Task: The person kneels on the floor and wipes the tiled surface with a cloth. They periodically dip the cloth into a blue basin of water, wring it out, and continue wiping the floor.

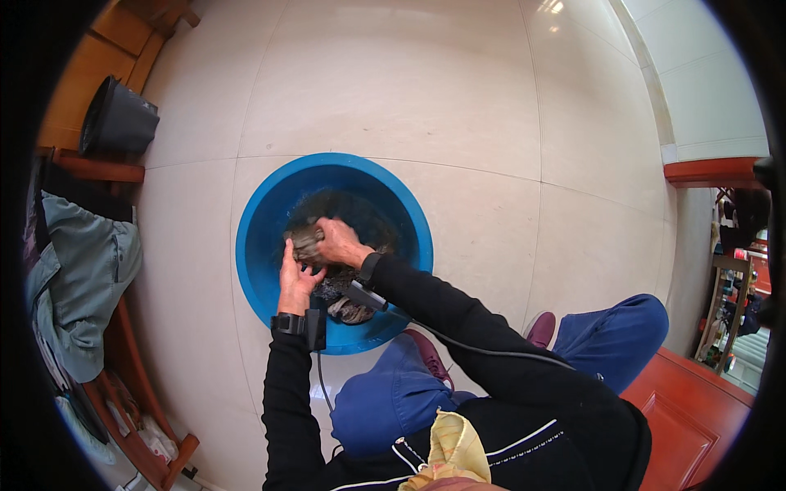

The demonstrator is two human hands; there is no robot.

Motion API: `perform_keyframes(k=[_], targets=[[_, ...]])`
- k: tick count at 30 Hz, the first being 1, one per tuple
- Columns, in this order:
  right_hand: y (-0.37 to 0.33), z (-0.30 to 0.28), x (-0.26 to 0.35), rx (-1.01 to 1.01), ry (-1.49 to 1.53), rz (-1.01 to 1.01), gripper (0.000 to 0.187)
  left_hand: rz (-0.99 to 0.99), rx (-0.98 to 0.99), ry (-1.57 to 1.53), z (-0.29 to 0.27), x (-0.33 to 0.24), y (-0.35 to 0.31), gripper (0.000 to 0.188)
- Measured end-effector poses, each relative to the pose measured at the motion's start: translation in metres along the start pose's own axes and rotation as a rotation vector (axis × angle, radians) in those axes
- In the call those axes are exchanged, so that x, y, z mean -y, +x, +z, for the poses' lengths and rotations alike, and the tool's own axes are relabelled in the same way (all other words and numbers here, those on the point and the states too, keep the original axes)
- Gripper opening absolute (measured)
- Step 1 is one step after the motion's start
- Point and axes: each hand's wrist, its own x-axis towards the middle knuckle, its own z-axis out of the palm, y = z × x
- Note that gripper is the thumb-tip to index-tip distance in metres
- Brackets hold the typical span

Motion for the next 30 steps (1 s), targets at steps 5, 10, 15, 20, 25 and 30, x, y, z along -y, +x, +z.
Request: perform_keyframes(k=[5,10,15,20,25,30], targets=[[-0.051,-0.003,0.041,-0.019,0.280,-0.561,0.020,0.348,0.343,0.244,-0.020,-0.003,-0.009,0.048],[-0.016,-0.013,0.054,-0.391,0.035,-0.548,0.017,0.206,0.490,0.045,-0.003,0.019,0.001,0.037],[0.037,-0.026,0.008,-0.415,-0.268,-0.482,0.017,0.232,0.214,-0.041,0.011,0.021,-0.004,0.036],[0.019,-0.002,-0.020,-0.599,-0.632,-0.273,0.028,0.160,-0.056,0.004,0.005,0.002,-0.007,0.054],[-0.020,0.002,0.003,-0.107,0.212,-0.144,0.027,0.080,0.125,0.063,-0.003,0.001,-0.005,0.057],[-0.057,-0.012,0.049,-0.127,0.206,-0.601,0.027,0.372,0.734,0.331,-0.016,0.004,0.004,0.038]])
